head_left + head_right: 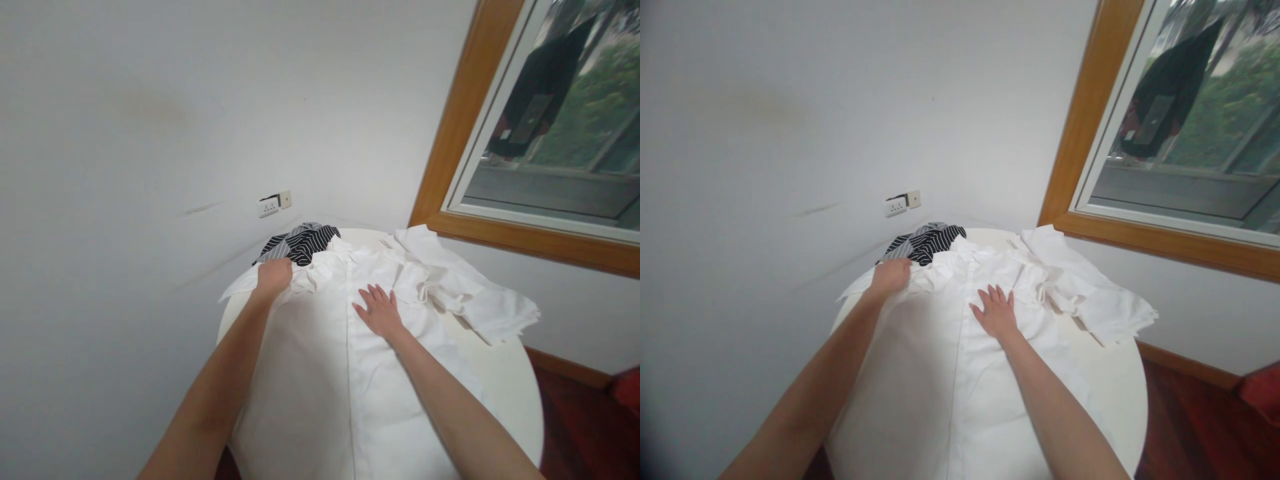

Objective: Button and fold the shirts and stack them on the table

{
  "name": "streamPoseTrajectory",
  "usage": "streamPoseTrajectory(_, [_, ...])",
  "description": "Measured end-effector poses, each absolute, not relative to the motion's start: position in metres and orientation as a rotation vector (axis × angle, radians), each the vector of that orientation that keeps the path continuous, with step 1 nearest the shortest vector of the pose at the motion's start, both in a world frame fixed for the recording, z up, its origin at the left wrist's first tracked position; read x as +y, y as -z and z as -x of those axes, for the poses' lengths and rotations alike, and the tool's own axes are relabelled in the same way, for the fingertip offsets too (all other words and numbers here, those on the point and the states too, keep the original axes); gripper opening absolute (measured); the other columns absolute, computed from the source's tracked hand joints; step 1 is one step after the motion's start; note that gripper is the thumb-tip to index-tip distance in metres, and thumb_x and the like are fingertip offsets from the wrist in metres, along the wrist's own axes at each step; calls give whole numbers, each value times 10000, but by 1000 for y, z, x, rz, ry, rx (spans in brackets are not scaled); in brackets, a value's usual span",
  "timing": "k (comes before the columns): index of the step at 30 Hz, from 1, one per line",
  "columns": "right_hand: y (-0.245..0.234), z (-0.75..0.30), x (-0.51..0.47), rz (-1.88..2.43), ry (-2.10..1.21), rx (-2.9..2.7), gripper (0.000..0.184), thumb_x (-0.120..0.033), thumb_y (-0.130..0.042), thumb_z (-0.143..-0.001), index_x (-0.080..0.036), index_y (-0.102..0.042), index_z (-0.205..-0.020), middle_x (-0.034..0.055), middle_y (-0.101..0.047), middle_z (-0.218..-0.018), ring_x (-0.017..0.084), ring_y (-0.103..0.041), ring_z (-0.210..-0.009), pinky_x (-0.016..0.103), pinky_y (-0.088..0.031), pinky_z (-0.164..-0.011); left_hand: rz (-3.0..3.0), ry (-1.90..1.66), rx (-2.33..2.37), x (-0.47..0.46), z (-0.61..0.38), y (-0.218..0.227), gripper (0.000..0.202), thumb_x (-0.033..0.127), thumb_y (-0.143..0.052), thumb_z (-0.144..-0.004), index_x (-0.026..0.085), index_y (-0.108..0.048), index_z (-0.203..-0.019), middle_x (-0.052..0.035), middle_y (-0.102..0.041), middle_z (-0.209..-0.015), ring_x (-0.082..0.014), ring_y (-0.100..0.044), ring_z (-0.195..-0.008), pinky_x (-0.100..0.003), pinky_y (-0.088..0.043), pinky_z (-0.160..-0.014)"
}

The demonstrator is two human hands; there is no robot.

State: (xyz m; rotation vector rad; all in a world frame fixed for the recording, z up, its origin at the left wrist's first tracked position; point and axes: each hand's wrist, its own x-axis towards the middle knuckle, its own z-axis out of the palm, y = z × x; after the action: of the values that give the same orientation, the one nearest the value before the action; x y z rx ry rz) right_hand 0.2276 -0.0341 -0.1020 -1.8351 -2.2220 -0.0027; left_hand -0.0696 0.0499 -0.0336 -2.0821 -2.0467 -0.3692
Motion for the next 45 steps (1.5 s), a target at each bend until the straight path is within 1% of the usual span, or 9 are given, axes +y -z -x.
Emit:
streamPoseTrajectory(4, [102,-227,-34,1838,3,-2222,609,-603,-262,-934,-260,-419,-1413,76,-338,-1512,282,-217,-1415,563,-94,-1125,2193,125,-2196,56,87,41,417,260,-359,-859,178,-648,-1149,-164,-636,-1188,-351,-576,-1082,-511,-470,-836])
streamPoseTrajectory(10, [100,-227,-34,1845,24,-2229,605,-599,-268,-933,-262,-422,-1411,76,-343,-1510,285,-224,-1413,563,-121,-1123,2158,153,-2110,62,95,54,536,136,-355,-829,208,-495,-1342,-131,-564,-1313,-323,-526,-1158,-472,-452,-891])
streamPoseTrajectory(18, [101,-228,-34,1846,36,-2232,600,-599,-267,-935,-266,-423,-1409,70,-334,-1514,283,-227,-1412,557,-125,-1123,2031,317,-2109,67,99,71,336,292,-418,-866,177,-632,-1097,-153,-611,-1189,-331,-486,-1167,-449,-402,-925])
streamPoseTrajectory(23, [102,-229,-33,1850,35,-2232,606,-607,-262,-933,-271,-415,-1413,65,-324,-1520,279,-212,-1418,553,-112,-1125,1760,685,-2130,63,91,55,340,283,-357,-909,102,-590,-1078,-195,-634,-1025,-336,-535,-1062,-495,-380,-918])
streamPoseTrajectory(27, [101,-229,-34,1848,32,-2225,598,-602,-273,-933,-272,-420,-1409,69,-324,-1520,276,-218,-1416,549,-114,-1125,1562,1188,-1839,53,85,30,295,282,-365,-934,131,-558,-1099,-171,-596,-1077,-325,-470,-1129,-541,-321,-982])
streamPoseTrajectory(33, [101,-228,-34,1843,25,-2218,604,-611,-280,-929,-269,-428,-1404,72,-330,-1517,281,-220,-1412,549,-104,-1123,1526,1668,-1389,39,59,4,208,255,-432,-921,175,-572,-1053,-117,-541,-1121,-247,-466,-1130,-460,-362,-1014])
streamPoseTrajectory(39, [98,-229,-33,1787,15,-2169,510,-547,-334,-937,-280,-500,-1338,71,-419,-1464,271,-298,-1373,520,-153,-1108,2363,1210,-777,10,-11,18,253,191,-469,-874,220,-623,-1072,-81,-608,-1076,-203,-555,-1035,-371,-471,-909])
streamPoseTrajectory(42, [94,-237,-27,1789,-100,-2002,455,-415,-266,-971,-218,-628,-1163,96,-622,-1230,233,-504,-1201,409,-312,-1032,2689,775,-417,-1,-34,32,394,202,-457,-868,239,-551,-1250,-89,-610,-1176,-195,-569,-1060,-344,-483,-911])
streamPoseTrajectory(45, [91,-248,-21,1783,-269,-1729,570,-408,-151,-978,-180,-672,-1026,94,-702,-998,210,-617,-985,318,-429,-884,2739,778,-460,-1,-33,38,455,251,-435,-887,226,-467,-1341,-104,-571,-1264,-211,-533,-1151,-376,-454,-974])
